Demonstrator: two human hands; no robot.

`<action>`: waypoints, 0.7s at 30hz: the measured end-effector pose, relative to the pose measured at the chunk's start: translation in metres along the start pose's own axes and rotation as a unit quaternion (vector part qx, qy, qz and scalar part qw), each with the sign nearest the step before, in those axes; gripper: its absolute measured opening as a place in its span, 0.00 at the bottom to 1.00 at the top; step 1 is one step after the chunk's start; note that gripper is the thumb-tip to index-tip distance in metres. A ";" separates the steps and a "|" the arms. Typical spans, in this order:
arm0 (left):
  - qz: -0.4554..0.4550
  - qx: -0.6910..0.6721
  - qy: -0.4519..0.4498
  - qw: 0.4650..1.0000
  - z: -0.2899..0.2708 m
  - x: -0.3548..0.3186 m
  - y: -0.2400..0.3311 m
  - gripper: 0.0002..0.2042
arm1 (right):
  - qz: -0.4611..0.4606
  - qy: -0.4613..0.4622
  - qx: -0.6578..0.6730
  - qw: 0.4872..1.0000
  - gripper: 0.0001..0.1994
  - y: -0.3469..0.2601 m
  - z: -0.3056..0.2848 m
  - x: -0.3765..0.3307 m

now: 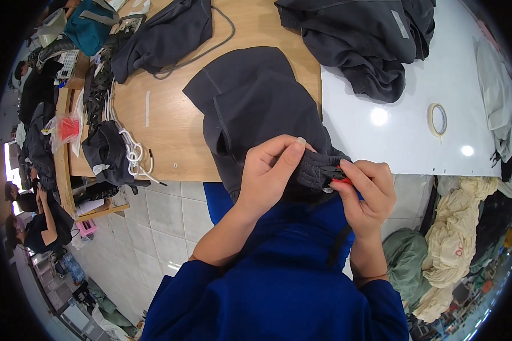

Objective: Trim excess threads from a garment's waistband using thread clippers.

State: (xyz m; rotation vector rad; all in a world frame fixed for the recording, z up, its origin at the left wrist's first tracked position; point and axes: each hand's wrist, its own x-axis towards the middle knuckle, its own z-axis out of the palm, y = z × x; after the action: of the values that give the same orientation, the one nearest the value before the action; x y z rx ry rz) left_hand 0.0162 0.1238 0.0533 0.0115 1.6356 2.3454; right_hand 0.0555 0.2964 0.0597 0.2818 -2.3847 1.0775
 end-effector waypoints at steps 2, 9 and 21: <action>0.004 0.006 -0.002 1.000 0.000 0.000 -0.001 0.11 | 0.002 0.001 -0.004 1.000 0.19 -0.001 0.001 0.001; 0.006 0.008 0.000 1.000 0.000 -0.001 -0.001 0.11 | 0.002 0.003 0.010 1.000 0.19 0.000 0.001 -0.002; 0.030 0.095 0.005 0.995 0.005 -0.002 0.004 0.12 | -0.013 -0.007 -0.019 1.000 0.19 -0.004 0.000 0.003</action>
State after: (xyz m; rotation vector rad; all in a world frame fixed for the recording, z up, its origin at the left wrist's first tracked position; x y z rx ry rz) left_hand 0.0181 0.1265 0.0595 0.0888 1.8827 2.2257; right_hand 0.0541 0.2936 0.0641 0.3060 -2.4037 1.0210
